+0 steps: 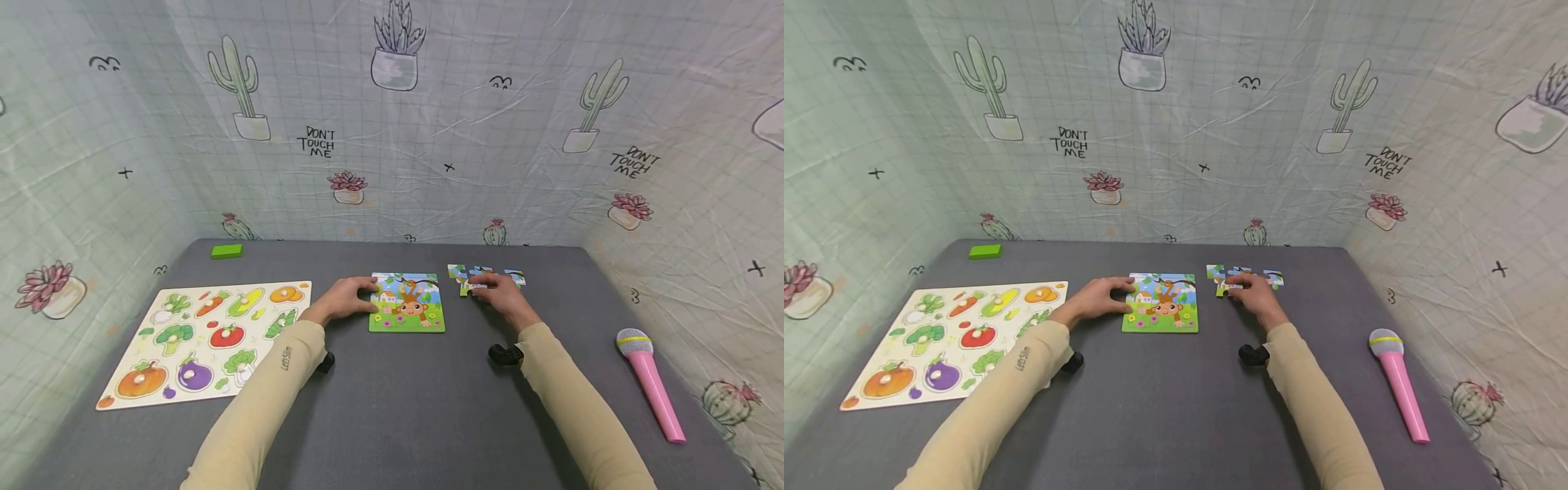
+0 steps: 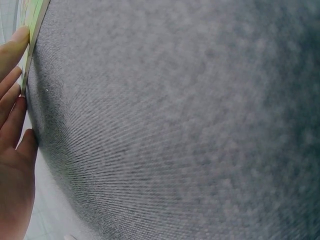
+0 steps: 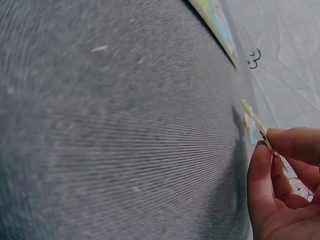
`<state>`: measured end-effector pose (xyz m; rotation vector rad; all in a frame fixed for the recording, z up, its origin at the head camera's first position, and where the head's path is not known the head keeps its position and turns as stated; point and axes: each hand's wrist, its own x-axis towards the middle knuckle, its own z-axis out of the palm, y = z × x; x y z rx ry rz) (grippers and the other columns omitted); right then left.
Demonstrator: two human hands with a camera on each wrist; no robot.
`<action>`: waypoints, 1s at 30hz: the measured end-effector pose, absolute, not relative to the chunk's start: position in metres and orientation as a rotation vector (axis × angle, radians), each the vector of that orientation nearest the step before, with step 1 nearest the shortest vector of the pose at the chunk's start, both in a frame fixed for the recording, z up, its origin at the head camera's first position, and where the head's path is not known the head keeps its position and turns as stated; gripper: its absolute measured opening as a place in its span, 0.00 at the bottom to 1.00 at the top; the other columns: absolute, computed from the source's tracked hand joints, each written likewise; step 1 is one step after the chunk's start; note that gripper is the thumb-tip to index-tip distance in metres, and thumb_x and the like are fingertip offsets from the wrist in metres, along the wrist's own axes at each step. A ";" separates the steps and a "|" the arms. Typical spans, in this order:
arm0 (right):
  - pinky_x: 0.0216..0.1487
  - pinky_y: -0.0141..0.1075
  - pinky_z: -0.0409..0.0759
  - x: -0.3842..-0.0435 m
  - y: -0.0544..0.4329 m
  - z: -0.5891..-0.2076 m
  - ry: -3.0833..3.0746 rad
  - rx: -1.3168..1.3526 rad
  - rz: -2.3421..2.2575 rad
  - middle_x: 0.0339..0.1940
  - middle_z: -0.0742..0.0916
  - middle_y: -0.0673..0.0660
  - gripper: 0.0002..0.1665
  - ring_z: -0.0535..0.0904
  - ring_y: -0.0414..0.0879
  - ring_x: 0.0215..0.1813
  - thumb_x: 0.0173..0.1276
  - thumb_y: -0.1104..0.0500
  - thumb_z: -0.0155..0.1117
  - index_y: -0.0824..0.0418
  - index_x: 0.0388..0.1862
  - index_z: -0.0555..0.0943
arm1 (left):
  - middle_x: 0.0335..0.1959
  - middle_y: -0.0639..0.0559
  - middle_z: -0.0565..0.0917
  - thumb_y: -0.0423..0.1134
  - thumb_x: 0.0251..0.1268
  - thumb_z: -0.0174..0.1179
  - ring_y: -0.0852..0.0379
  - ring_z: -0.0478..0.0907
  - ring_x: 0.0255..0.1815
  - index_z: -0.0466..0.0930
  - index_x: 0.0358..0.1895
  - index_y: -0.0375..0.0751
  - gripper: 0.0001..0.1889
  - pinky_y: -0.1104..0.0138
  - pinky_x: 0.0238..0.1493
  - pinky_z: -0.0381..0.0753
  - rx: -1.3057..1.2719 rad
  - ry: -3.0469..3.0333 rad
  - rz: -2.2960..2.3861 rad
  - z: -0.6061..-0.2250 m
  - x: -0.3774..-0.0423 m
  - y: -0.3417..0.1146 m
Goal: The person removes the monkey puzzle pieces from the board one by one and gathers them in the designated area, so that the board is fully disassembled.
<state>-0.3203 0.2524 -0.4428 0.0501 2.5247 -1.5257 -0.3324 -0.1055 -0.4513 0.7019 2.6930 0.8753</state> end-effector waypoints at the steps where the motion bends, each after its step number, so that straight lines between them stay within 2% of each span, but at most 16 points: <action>1: 0.62 0.48 0.76 -0.320 0.252 -0.444 2.523 0.040 -1.524 0.70 0.69 0.68 0.21 0.72 0.62 0.64 0.73 0.66 0.57 0.70 0.63 0.75 | 0.73 0.48 0.67 0.44 0.61 0.69 0.46 0.58 0.75 0.78 0.62 0.39 0.26 0.52 0.74 0.58 0.699 2.693 0.874 -0.451 -0.332 -0.105; 6: 0.58 0.47 0.79 -0.320 0.248 -0.447 2.543 -0.005 -1.499 0.63 0.75 0.67 0.21 0.76 0.59 0.59 0.72 0.64 0.60 0.67 0.62 0.77 | 0.73 0.49 0.67 0.43 0.61 0.69 0.46 0.58 0.75 0.78 0.62 0.39 0.26 0.52 0.74 0.57 0.690 2.694 0.863 -0.450 -0.332 -0.105; 19: 0.51 0.50 0.77 -0.323 0.238 -0.450 2.749 -0.072 -1.284 0.57 0.81 0.65 0.18 0.76 0.59 0.55 0.70 0.62 0.63 0.65 0.57 0.81 | 0.73 0.48 0.66 0.44 0.61 0.68 0.45 0.58 0.75 0.78 0.62 0.39 0.27 0.51 0.74 0.57 0.702 2.685 0.860 -0.449 -0.332 -0.105; 30: 0.50 0.49 0.78 -0.323 0.240 -0.451 2.802 -0.103 -1.188 0.56 0.82 0.65 0.20 0.77 0.59 0.54 0.67 0.61 0.66 0.66 0.57 0.80 | 0.73 0.48 0.66 0.44 0.62 0.68 0.46 0.57 0.75 0.78 0.62 0.38 0.26 0.51 0.74 0.57 0.710 2.687 0.848 -0.449 -0.332 -0.106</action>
